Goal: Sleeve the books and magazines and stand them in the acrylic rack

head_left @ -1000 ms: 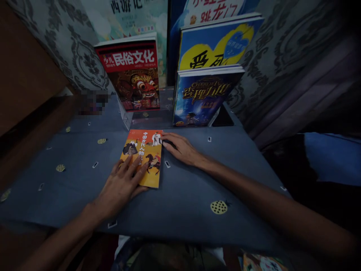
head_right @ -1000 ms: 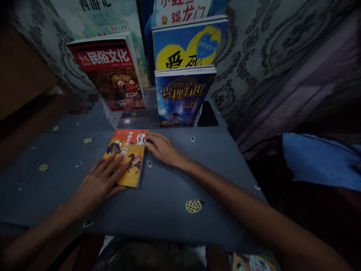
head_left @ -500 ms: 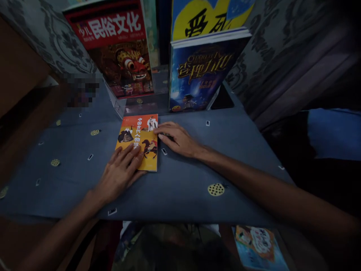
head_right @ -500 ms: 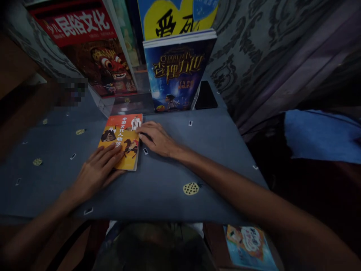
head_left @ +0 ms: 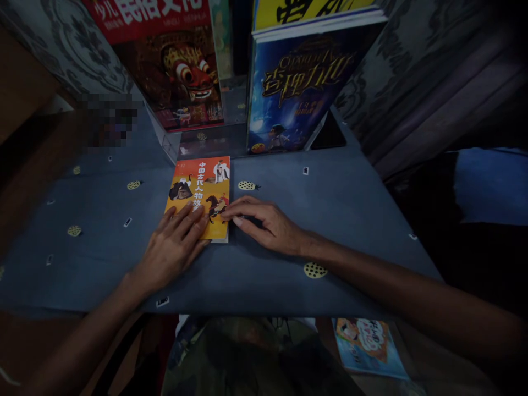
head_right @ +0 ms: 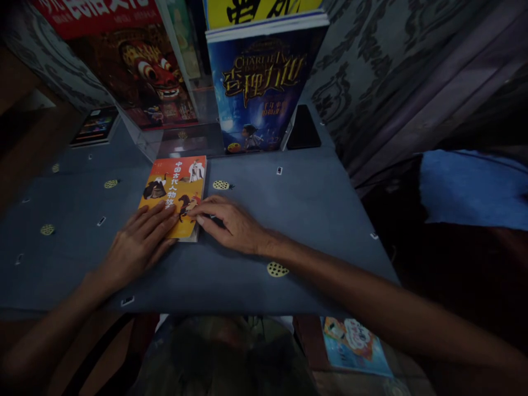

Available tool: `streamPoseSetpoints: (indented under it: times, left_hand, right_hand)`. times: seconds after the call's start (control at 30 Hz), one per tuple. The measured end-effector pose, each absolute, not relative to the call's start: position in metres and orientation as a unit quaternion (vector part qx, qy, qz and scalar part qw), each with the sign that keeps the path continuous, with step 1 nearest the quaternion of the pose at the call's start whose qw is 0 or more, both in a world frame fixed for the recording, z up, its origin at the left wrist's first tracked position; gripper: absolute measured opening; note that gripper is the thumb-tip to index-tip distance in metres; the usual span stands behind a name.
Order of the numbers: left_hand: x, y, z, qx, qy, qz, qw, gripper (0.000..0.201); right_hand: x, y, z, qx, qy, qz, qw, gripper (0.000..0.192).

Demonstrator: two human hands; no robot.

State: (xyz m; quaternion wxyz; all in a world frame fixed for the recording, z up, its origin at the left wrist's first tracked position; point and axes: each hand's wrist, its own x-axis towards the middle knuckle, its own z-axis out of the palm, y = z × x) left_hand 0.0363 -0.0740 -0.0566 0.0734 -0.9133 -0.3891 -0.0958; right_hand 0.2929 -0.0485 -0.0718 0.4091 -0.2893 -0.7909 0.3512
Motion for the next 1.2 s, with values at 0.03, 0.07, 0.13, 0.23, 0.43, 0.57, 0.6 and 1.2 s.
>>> streamPoseSetpoints:
  times: [0.03, 0.07, 0.13, 0.23, 0.43, 0.57, 0.6, 1.2]
  left_hand:
    - [0.037, -0.074, -0.057, -0.913, -0.391, -0.093, 0.071, 0.039]
    - [0.037, -0.074, -0.057, -0.912, -0.393, -0.091, 0.07, 0.039]
    - [0.037, -0.075, -0.057, -0.912, -0.395, -0.089, 0.069, 0.041]
    - [0.036, -0.075, -0.059, -0.913, -0.391, -0.092, 0.067, 0.042]
    - [0.037, -0.076, -0.059, -0.911, -0.392, -0.101, 0.081, 0.046]
    - [0.037, -0.081, -0.058, -0.926, -0.356, -0.091, 0.09, 0.048]
    - [0.037, -0.082, -0.059, -0.93, -0.348, -0.084, 0.085, 0.049]
    - [0.026, -0.057, -0.058, -0.915, -0.39, -0.07, -0.073, 0.059]
  right_hand:
    - [0.293, -0.051, -0.071, -0.288, -0.792, 0.351, 0.408, 0.027]
    - [0.293, -0.053, -0.071, -0.286, -0.795, 0.349, 0.406, 0.027]
    - [0.294, -0.056, -0.07, -0.277, -0.81, 0.329, 0.399, 0.026]
    - [0.295, -0.061, -0.07, -0.231, -0.86, 0.256, 0.375, 0.025]
    - [0.295, -0.065, -0.07, -0.152, -0.924, 0.103, 0.334, 0.021]
    - [0.294, -0.067, -0.067, -0.142, -0.927, 0.077, 0.338, 0.018]
    - [0.294, -0.067, -0.067, -0.143, -0.926, 0.078, 0.342, 0.017]
    - [0.289, -0.052, -0.067, -0.232, -0.885, 0.18, 0.36, 0.023]
